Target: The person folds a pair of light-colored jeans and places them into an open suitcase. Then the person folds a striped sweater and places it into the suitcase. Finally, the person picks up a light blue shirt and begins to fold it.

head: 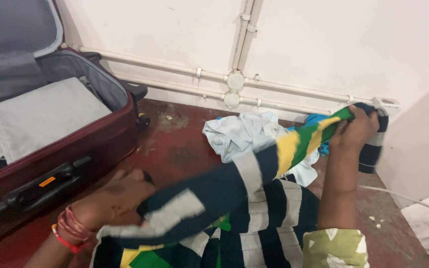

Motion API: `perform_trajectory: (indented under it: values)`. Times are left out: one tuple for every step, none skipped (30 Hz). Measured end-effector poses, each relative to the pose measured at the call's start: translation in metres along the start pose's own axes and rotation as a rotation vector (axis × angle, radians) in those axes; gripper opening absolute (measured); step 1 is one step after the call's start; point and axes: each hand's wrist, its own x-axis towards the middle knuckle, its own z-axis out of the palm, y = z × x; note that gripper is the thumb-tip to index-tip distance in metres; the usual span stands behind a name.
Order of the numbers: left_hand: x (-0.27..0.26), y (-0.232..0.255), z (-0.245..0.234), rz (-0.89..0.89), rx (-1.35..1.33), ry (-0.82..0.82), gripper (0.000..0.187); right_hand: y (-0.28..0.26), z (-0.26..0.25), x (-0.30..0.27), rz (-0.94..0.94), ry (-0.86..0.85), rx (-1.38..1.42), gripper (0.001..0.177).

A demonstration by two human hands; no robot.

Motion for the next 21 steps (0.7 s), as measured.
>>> perform_trajectory:
  values:
    - [0.003,-0.009,0.005,-0.033,0.052,0.016,0.057,0.003,-0.006,-0.001,0.026,0.015,-0.011,0.025]
    - [0.006,-0.020,0.008,0.003,0.017,0.193,0.053,0.005,-0.012,0.000,0.049,0.029,-0.026,0.026]
    - [0.007,-0.031,0.007,0.035,-0.018,0.370,0.049,0.008,-0.016,0.001,0.050,0.021,-0.023,0.027]
    - [0.008,-0.039,0.006,0.067,-0.051,0.548,0.045,0.011,-0.021,0.001,0.048,0.016,-0.019,0.028]
    - [0.008,-0.043,0.004,0.000,-0.178,0.495,0.044,0.014,-0.026,0.002,0.047,0.011,-0.015,0.029]
    - [0.005,-0.048,-0.002,-0.067,-0.305,0.443,0.042,0.016,-0.030,0.004,0.054,0.015,-0.028,0.030]
    - [0.000,-0.049,-0.007,-0.134,-0.431,0.388,0.042,0.017,-0.034,0.006,0.062,0.020,-0.040,0.032]
    - [-0.005,-0.047,-0.013,-0.081,-0.467,0.471,0.039,0.020,-0.038,0.008,0.068,0.027,-0.048,0.034]
    - [-0.011,-0.043,-0.018,-0.029,-0.504,0.554,0.035,0.023,-0.042,0.010,0.060,0.012,-0.030,0.035]
    - [-0.020,-0.037,-0.021,0.013,-0.549,0.635,0.032,0.027,-0.046,0.010,0.062,-0.007,-0.018,0.035]
    - [-0.025,-0.031,-0.025,-0.035,-0.545,0.637,0.036,0.030,-0.050,0.010,0.064,-0.026,-0.005,0.036]
    - [-0.028,-0.025,-0.029,-0.087,-0.539,0.643,0.040,0.034,-0.053,0.009,0.076,-0.015,-0.013,0.036]
    - [-0.033,-0.020,-0.033,-0.139,-0.533,0.649,0.044,0.037,-0.055,0.008,0.087,-0.003,-0.020,0.035]
    - [-0.040,-0.018,-0.038,-0.124,-0.565,0.623,0.043,0.041,-0.055,0.008,0.091,0.011,-0.020,0.035]
    - [-0.046,-0.016,-0.042,-0.109,-0.596,0.598,0.041,0.044,-0.052,0.009,0.099,0.013,-0.019,0.036]
    - [-0.049,-0.017,-0.045,-0.091,-0.631,0.566,0.039,0.046,-0.049,0.009,0.106,0.018,-0.024,0.036]
    - [-0.049,-0.021,-0.046,-0.166,-0.649,0.513,0.039,0.046,-0.046,0.007,0.113,0.024,-0.029,0.037]
    - [-0.047,-0.028,-0.046,-0.243,-0.668,0.461,0.040,0.048,-0.039,0.007,0.142,-0.010,-0.076,0.036]
    - [-0.044,-0.037,-0.044,-0.319,-0.686,0.407,0.040,0.052,-0.026,0.007,0.171,-0.043,-0.123,0.036]
    - [-0.040,-0.049,-0.042,-0.332,-0.563,0.444,0.037,0.059,-0.010,0.006,0.204,-0.081,-0.169,0.035]
    - [-0.033,-0.061,-0.039,-0.343,-0.438,0.477,0.036,0.067,0.010,0.004,0.241,-0.337,-0.099,0.040]
